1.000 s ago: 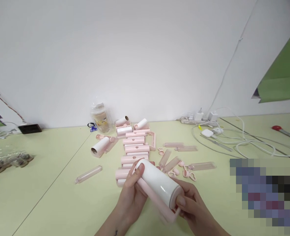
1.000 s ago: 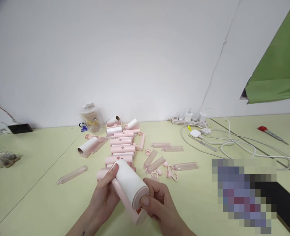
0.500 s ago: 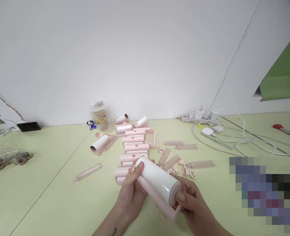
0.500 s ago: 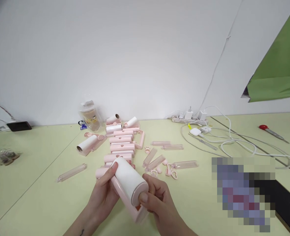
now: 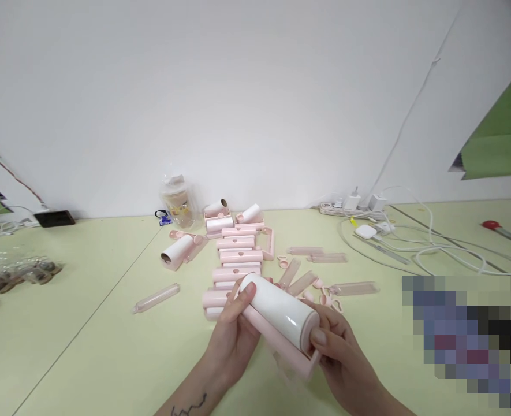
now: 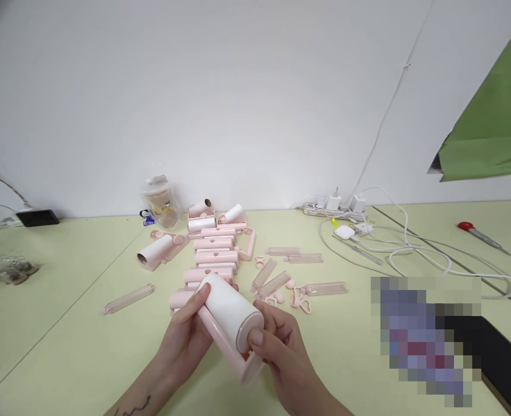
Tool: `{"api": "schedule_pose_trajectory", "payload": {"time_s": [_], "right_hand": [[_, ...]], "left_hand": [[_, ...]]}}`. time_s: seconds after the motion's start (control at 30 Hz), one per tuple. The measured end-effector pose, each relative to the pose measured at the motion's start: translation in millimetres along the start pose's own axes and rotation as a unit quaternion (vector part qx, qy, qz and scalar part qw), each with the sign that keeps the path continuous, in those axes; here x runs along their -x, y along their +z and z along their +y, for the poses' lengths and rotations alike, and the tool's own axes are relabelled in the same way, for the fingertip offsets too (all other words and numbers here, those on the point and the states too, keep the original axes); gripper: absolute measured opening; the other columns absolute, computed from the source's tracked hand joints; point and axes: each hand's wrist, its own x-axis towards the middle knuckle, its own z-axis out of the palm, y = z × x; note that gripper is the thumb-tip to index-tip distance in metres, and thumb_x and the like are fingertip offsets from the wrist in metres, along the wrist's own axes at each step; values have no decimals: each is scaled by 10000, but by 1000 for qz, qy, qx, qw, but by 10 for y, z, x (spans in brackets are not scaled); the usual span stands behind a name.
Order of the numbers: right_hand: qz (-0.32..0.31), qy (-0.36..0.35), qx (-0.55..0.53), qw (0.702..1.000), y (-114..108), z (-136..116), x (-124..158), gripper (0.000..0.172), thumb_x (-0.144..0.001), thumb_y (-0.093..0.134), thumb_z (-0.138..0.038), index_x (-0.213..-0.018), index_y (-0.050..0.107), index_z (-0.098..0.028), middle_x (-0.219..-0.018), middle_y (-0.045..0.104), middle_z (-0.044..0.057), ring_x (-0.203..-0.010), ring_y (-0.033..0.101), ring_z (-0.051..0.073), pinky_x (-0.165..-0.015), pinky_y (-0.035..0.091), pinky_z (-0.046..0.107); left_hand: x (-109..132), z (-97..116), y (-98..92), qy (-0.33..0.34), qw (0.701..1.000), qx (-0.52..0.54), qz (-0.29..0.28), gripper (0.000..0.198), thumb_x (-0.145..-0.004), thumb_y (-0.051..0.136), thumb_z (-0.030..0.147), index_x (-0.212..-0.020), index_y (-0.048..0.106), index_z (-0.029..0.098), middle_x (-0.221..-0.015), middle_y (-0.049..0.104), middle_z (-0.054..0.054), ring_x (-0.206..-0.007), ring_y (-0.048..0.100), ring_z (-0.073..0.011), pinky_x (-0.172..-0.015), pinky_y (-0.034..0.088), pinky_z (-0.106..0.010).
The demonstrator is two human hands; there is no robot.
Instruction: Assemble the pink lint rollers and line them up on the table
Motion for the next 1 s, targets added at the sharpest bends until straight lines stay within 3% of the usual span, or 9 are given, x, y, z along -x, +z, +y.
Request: {"api": "schedule_pose_trajectory", "payload": {"time_s": [0.27, 0.4, 0.47, 0.6, 0.67, 0.77, 0.9, 0.97, 1.0], "right_hand": [[11, 22, 33, 999, -113, 101, -57, 402, -660, 692, -413, -573, 367, -193, -550, 445, -60, -457, 286, 61, -399, 202, 171], [-48, 0, 89, 995, -196, 106, -87, 369, -690, 648, -500, -648, 424, -209, -607, 441, -59, -452, 334, 66, -360, 285, 164], [-45, -21, 145, 988, -227, 79, -97, 391, -653, 670, -515, -653, 418, -217, -615, 415, -65, -444, 341, 66, -348, 307, 170], [26, -55, 371, 926, -251, 3, -115, 296, -671, 693, -407, -644, 475, -209, -631, 450, -38, -522, 430, 99, -413, 364, 192], [31, -49, 412, 909, -235, -17, -116, 242, -691, 680, -399, -774, 550, -213, -702, 516, -7, -621, 503, 138, -476, 418, 216], [3, -6, 351, 936, -199, -18, -117, 408, -694, 686, -399, -1031, 521, -238, -867, 591, 24, -777, 568, 177, -591, 471, 245], [-16, -4, 226, 974, -245, -71, -151, 419, -700, 665, -450, -1033, 523, -240, -955, 619, 50, -882, 587, 214, -693, 478, 286], [-34, -33, 205, 978, -321, -151, -171, 454, -711, 623, -503, -1077, 511, -260, -948, 619, 49, -875, 591, 231, -690, 476, 319], [-44, -50, 231, 971, -360, -197, -177, 389, -739, 588, -499, -1046, 534, -266, -922, 616, 46, -858, 590, 232, -694, 472, 335]], "left_hand": [[-17, 17, -48, 60, 997, -39, -8, 267, -782, 630, 286, -1009, 534, 182, -981, 646, -70, -938, 602, -211, -812, 470, -298], [20, 47, -29, 107, 992, -63, -21, 270, -773, 634, 285, -1004, 514, 214, -952, 647, -55, -933, 602, -219, -812, 465, -324], [45, 59, -8, 121, 990, -67, -19, 297, -746, 660, 290, -991, 509, 216, -942, 648, -58, -936, 600, -232, -810, 463, -339], [54, 73, 25, 148, 986, -80, 0, 364, -676, 718, 262, -966, 502, 223, -979, 641, -56, -966, 590, -248, -828, 453, -351], [40, 68, 20, 157, 984, -82, 8, 372, -674, 719, 260, -971, 497, 231, -1008, 636, -57, -992, 581, -251, -843, 447, -351], [25, 33, -7, 158, 984, -80, 5, 370, -699, 702, 270, -1000, 487, 261, -1059, 632, -54, -1049, 554, -246, -863, 438, -342], [43, -13, -20, 138, 985, -99, -19, 404, -720, 689, 276, -1063, 476, 286, -1162, 598, -56, -1076, 539, -244, -876, 436, -335], [53, 2, -11, 143, 984, -102, -24, 380, -755, 654, 298, -1091, 479, 275, -1203, 572, -64, -1095, 526, -245, -881, 436, -331], [54, 21, -8, 147, 984, -100, -25, 359, -775, 630, 315, -1099, 484, 269, -1219, 561, -64, -1104, 518, -245, -883, 436, -330]]}}
